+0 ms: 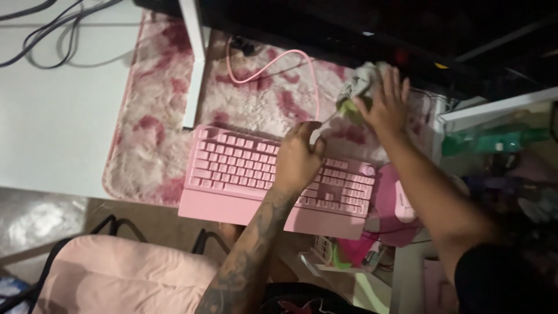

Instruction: The person cleans the surfaces of computer monitors using a cloth.

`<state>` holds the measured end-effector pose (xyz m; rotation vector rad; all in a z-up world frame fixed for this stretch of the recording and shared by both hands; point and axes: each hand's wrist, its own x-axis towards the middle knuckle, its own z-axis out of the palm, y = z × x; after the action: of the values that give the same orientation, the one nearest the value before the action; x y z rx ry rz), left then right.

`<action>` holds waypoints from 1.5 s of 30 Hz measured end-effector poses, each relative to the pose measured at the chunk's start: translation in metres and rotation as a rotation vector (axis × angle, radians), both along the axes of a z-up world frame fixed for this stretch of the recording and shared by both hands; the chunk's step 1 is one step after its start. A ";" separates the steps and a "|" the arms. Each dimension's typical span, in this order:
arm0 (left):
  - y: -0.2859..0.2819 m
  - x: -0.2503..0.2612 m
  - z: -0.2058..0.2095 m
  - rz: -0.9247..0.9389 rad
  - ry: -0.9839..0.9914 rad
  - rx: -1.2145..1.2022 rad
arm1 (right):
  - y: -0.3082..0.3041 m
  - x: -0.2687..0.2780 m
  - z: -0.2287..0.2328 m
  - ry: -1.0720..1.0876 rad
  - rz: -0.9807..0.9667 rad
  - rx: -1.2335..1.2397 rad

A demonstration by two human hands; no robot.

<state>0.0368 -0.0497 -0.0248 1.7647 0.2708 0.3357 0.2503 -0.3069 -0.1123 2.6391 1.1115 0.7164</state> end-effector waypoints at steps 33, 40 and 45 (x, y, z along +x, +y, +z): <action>0.008 -0.022 0.018 -0.006 0.121 -0.137 | 0.092 0.052 -0.085 0.799 -0.093 1.342; 0.082 -0.029 -0.024 0.256 0.038 0.075 | 0.161 -0.096 0.078 0.792 0.167 1.454; 0.165 -0.026 -0.048 0.474 0.160 0.588 | 0.267 -0.079 0.067 0.769 0.284 1.321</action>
<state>0.0105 0.1153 -0.0732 2.3011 0.7723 0.6644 0.1712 -0.0398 -0.0448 4.1733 1.5517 0.5690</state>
